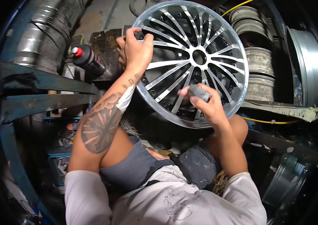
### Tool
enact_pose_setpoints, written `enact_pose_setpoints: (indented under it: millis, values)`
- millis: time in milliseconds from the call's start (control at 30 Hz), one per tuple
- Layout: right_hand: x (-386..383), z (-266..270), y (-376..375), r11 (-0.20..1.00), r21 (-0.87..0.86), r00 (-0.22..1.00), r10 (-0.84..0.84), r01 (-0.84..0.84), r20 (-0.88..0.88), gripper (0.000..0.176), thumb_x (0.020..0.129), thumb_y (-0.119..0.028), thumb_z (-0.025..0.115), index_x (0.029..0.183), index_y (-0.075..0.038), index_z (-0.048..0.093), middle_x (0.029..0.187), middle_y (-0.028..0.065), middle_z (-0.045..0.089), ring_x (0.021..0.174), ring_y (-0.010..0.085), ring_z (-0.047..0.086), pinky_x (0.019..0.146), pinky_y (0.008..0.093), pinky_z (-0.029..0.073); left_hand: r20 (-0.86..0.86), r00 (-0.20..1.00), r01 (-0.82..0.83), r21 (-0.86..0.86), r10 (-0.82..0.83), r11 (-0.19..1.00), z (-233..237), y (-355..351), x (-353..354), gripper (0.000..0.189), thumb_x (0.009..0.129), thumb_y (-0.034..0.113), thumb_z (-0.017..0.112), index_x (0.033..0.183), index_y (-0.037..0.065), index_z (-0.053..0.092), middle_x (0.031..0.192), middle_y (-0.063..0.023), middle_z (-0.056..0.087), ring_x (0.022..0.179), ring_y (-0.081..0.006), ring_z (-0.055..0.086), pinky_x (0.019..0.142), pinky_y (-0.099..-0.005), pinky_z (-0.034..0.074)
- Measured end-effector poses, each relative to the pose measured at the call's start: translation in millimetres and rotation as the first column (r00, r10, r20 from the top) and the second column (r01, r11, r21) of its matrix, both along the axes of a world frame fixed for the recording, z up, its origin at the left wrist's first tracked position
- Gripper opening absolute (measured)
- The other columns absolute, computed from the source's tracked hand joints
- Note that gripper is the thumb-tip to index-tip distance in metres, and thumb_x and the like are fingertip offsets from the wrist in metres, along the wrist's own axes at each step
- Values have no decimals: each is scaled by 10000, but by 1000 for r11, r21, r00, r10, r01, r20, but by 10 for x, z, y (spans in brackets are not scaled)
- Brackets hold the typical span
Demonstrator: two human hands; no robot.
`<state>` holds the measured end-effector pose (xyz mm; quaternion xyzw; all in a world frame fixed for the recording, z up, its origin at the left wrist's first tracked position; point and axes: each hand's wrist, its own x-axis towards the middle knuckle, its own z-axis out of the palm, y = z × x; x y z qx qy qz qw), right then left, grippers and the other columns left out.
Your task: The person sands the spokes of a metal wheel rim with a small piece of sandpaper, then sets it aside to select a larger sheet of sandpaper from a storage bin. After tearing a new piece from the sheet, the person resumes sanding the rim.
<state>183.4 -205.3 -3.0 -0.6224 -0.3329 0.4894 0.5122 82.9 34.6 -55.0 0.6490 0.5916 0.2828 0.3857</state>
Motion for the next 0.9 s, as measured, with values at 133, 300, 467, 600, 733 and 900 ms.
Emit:
enact_pose_setpoints:
  millis: [133,300,467,600,733,900]
  values:
    - [-126,-133,1,997,-30,762,-75,73,-643,143,884,-66,625,1004,-57,549,966,142,664,939,298,685,922,442,526,-62,997,46,54,-43,997,-10,-53,31,513,842,508,687,1297,280,623,1363,-142,505,1265,-402,549,1066,-526,420]
    - [-113,-174,49,988,-137,738,-146,74,-659,163,955,-129,660,1049,-78,537,944,68,562,810,191,585,728,367,497,-46,997,64,53,-61,997,39,-18,52,513,838,479,666,1269,205,629,1348,-182,481,1268,-416,524,1080,-538,404]
    - [-187,-3,190,981,-114,719,194,-159,667,209,911,-39,732,1118,-12,725,986,119,688,844,219,711,709,321,567,2,999,45,35,-45,998,24,44,63,502,827,487,657,1227,184,678,1351,-185,496,1280,-424,529,1087,-525,406]
    - [-293,-278,231,915,-166,309,289,-368,906,256,888,-135,771,1139,-92,752,1020,64,725,839,229,724,699,365,577,51,998,22,9,-23,1000,5,67,66,465,817,520,671,1179,230,709,1325,-167,530,1289,-407,528,1091,-508,403]
    - [-191,-269,247,815,-344,-56,361,-466,931,266,869,-242,760,1128,-185,779,793,-29,656,690,163,659,587,332,468,40,999,0,16,-1,1000,-8,103,79,439,802,532,685,1141,256,730,1304,-161,555,1299,-397,532,1084,-510,409]
    - [-167,-254,244,853,-235,114,321,-466,940,283,852,-226,794,1132,-180,790,696,-15,587,577,179,596,551,353,438,50,998,25,-27,-24,999,16,96,80,431,799,530,686,1125,252,730,1297,-152,561,1268,-395,562,1070,-501,428]
